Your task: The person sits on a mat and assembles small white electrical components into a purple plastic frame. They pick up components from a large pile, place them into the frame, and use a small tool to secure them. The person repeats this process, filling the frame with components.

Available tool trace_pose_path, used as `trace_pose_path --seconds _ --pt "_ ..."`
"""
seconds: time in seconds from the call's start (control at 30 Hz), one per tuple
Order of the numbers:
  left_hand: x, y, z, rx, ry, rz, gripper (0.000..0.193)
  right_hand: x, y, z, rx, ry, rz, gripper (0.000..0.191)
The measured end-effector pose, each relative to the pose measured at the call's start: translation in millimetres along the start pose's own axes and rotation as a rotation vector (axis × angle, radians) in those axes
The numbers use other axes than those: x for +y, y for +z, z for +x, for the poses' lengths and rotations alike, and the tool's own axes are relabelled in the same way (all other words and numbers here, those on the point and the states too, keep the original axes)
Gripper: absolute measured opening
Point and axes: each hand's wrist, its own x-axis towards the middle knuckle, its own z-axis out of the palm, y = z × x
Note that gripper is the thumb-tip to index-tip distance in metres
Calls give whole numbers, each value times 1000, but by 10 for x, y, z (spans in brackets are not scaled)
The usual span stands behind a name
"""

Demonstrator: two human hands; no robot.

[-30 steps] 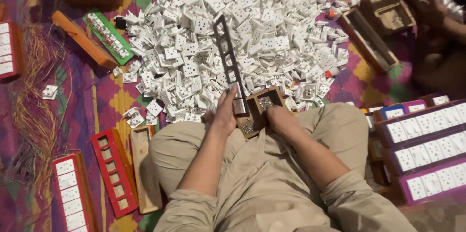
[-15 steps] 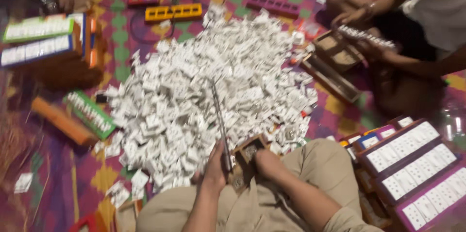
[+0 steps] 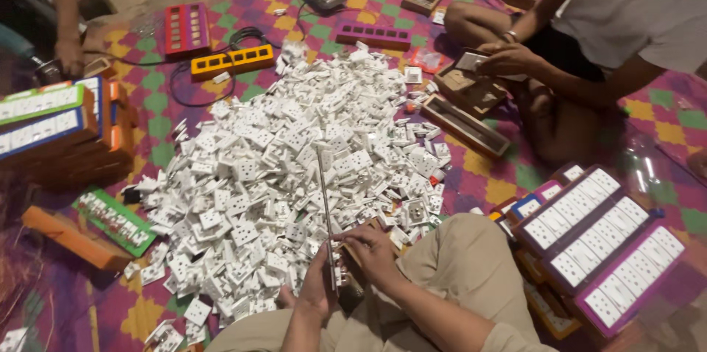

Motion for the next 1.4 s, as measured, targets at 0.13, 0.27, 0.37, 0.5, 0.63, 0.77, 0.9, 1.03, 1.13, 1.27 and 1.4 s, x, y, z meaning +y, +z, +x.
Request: trace_pose_path --seconds 0.13,0.27,0.37,0.5,0.63,0.77,0.9,1.03,1.13,1.27,1.4 --pt "-53 -9 -28 -12 163 176 43 37 53 -79 -48 -132 10 13" --pt "-69 -11 -37 -44 157 184 45 129 24 -128 -40 -251 48 13" --pt "-86 -90 -6 -46 146 150 44 189 18 -155 39 -239 -75 10" --pt "-121 -269 41 -110 207 94 38 193 62 -169 -5 -91 27 8" --pt "-156 -351 55 -137 263 61 36 117 94 -150 -41 -162 37 14" --pt "-148 -320 38 -144 238 70 36 109 113 -118 -48 -167 -24 18" --pt "-132 -277 23 -137 241 51 41 228 173 -132 -57 -100 112 16" --pt "-119 -239 -8 -174 248 53 46 332 186 -155 -68 -83 206 14" --pt "-109 -198 -48 -158 265 110 53 340 179 -164 -85 -86 217 14" --pt "-95 -165 -72 -163 284 121 54 307 165 -154 -117 -127 162 15" --pt "-109 -182 -68 -168 275 132 55 281 98 -101 -143 -165 76 13"
